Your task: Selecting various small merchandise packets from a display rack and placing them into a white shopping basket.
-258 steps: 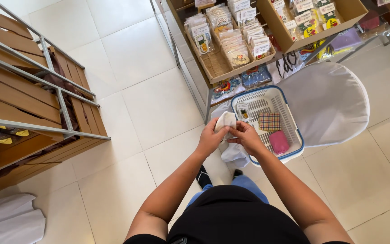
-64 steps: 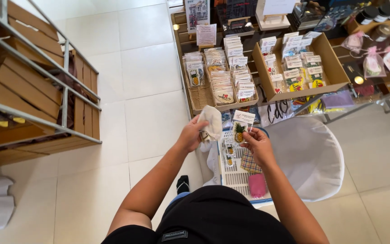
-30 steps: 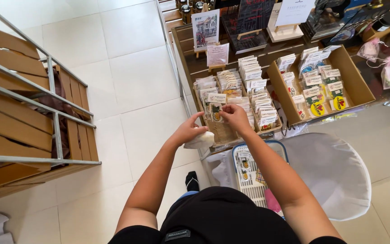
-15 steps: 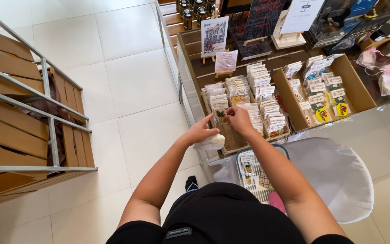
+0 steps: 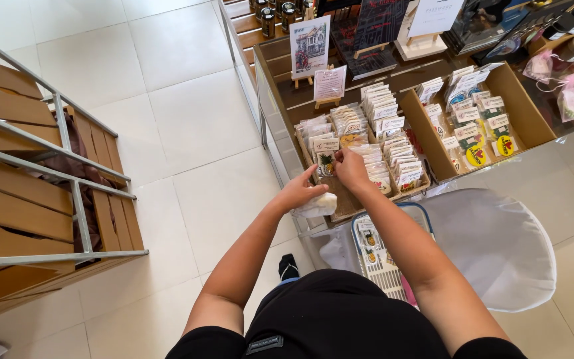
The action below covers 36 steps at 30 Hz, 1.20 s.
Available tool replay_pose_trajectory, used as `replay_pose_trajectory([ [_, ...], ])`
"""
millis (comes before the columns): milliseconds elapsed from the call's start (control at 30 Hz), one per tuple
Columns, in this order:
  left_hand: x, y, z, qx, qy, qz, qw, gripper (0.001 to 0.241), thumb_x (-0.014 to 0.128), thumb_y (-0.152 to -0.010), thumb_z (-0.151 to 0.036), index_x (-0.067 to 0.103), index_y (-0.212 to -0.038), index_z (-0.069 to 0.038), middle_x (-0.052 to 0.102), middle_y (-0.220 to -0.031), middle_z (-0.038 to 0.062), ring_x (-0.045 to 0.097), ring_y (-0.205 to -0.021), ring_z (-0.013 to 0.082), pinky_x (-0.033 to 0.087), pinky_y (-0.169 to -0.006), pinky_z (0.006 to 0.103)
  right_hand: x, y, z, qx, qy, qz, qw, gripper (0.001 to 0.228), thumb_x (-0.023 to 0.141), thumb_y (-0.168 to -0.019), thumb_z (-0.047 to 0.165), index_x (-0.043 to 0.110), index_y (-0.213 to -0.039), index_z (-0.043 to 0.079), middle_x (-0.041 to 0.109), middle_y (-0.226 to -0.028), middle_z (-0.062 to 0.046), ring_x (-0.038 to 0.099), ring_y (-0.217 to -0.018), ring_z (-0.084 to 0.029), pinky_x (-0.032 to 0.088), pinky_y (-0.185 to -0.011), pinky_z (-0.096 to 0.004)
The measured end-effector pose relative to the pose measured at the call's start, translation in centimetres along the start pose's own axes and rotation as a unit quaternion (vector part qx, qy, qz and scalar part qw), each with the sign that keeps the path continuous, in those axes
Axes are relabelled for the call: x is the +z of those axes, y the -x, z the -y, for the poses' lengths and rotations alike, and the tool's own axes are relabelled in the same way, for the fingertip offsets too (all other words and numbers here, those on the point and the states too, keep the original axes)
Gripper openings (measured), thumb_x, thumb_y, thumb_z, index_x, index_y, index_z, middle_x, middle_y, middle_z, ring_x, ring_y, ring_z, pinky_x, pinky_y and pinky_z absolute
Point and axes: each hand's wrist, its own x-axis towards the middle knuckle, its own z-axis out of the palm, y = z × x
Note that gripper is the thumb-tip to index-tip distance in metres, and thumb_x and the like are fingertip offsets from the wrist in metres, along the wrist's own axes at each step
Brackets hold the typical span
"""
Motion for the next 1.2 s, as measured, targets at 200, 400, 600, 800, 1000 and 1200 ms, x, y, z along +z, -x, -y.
replay_pose_trajectory([
  [200, 0.8, 0.9, 0.7, 0.030, 0.083, -0.027, 0.996, 0.085, 0.083, -0.082, -0.045, 0.041, -0.155, -0.033, 0.068, -0.079, 0.002, 0.068, -0.074, 0.0133, 0.056, -0.066, 0.0271, -0.1, 0.1, -0.2, -0.002, 0.029, -0.010, 1.000, 0.038, 0.067, -0.092, 0.017, 0.067, -0.130, 0.011, 0.078, -0.104, -0.014, 0.072, -0.107, -0.036, 0.057, -0.093, -0.052],
  [400, 1.0, 3.2, -1.4, 0.054, 0.275, -0.061, 0.958, 0.058, 0.075, -0.095, -0.036, 0.054, -0.148, -0.023, 0.073, -0.080, 0.008, 0.069, -0.067, 0.0171, 0.058, -0.061, 0.0268, -2.7, 3.6, 1.2, -0.016, 0.007, -0.006, 1.000, 0.048, 0.065, -0.095, 0.016, 0.059, -0.143, 0.013, 0.077, -0.108, -0.017, 0.072, -0.105, -0.039, 0.057, -0.091, -0.052],
  [600, 3.7, 2.4, -1.8, 0.075, 0.421, -0.143, 0.893, 0.036, 0.066, -0.102, -0.037, 0.068, -0.129, -0.013, 0.074, -0.090, 0.008, 0.070, -0.076, 0.0142, 0.062, -0.067, 0.0279, -4.8, 6.9, -1.1, 0.045, -0.302, 0.053, 0.951, 0.042, 0.066, -0.099, 0.011, 0.059, -0.140, 0.011, 0.074, -0.109, -0.022, 0.077, -0.078, -0.027, 0.065, -0.066, -0.035],
  [800, 10.1, 5.9, -6.4, 0.143, 0.365, -0.146, 0.908, 0.048, 0.080, -0.091, -0.023, 0.065, -0.136, -0.014, 0.073, -0.110, 0.008, 0.063, -0.091, 0.0101, 0.059, -0.079, 0.0288, -8.8, 13.6, -5.2, 0.049, -0.500, 0.056, 0.863, 0.036, 0.064, -0.100, 0.009, 0.058, -0.135, 0.001, 0.070, -0.115, -0.024, 0.075, -0.087, -0.029, 0.066, -0.078, -0.043],
  [1000, 19.2, 8.7, -7.8, 0.155, 0.367, -0.135, 0.907, 0.061, 0.081, -0.084, -0.008, 0.059, -0.141, -0.010, 0.069, -0.114, 0.010, 0.062, -0.096, 0.0124, 0.058, -0.085, 0.0313, -11.7, 19.4, -17.3, 0.105, -0.573, 0.061, 0.811, 0.030, 0.064, -0.100, 0.007, 0.059, -0.130, 0.003, 0.072, -0.110, -0.022, 0.076, -0.087, -0.030, 0.067, -0.078, -0.045],
  [1200, 30.5, 8.9, -5.5, 0.130, 0.333, -0.168, 0.919, 0.064, 0.077, -0.085, -0.008, 0.056, -0.145, -0.013, 0.069, -0.113, 0.010, 0.063, -0.100, 0.0132, 0.058, -0.087, 0.0303, -11.5, 23.8, -29.0, 0.160, -0.610, 0.089, 0.771, 0.025, 0.065, -0.100, 0.008, 0.062, -0.124, 0.007, 0.074, -0.110, -0.018, 0.077, -0.090, -0.028, 0.066, -0.081, -0.043],
])
